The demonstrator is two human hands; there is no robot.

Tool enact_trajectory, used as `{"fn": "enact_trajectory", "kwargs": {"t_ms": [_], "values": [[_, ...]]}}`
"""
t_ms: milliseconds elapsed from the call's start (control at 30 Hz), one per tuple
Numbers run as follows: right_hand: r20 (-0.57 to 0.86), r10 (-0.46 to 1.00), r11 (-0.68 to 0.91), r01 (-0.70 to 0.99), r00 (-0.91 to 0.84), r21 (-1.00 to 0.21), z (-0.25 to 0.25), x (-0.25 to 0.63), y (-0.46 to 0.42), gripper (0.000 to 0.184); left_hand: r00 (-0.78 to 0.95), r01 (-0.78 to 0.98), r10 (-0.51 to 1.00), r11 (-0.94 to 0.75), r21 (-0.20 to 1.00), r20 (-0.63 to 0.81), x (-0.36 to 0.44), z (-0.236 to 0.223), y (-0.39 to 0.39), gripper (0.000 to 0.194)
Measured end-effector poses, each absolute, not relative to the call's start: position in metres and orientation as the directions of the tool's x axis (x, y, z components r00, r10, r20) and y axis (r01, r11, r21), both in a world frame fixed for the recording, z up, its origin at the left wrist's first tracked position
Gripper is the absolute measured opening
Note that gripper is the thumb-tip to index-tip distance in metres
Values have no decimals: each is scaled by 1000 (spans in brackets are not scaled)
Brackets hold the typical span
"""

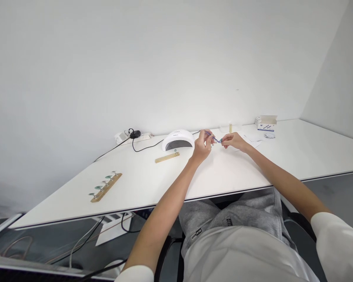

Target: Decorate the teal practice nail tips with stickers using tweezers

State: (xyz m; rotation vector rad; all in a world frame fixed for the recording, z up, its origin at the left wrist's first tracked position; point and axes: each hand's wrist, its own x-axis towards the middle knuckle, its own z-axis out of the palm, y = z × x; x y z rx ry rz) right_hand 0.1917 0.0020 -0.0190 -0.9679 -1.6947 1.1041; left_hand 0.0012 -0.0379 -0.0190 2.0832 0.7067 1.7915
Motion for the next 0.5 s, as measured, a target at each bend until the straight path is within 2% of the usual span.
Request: {"fn": "enact_trajectory", "kwargs": {"t_ms": [233,500], "values": [[225,920,277,124,-321,-953,-18,192,0,11,75,152,553,-829,538,830,2,-16,-41,19],[217,919,270,125,-330,-955,-15,192,-2,10,-21,-35,604,-797,603,797,6,-11,-43,23]]}}
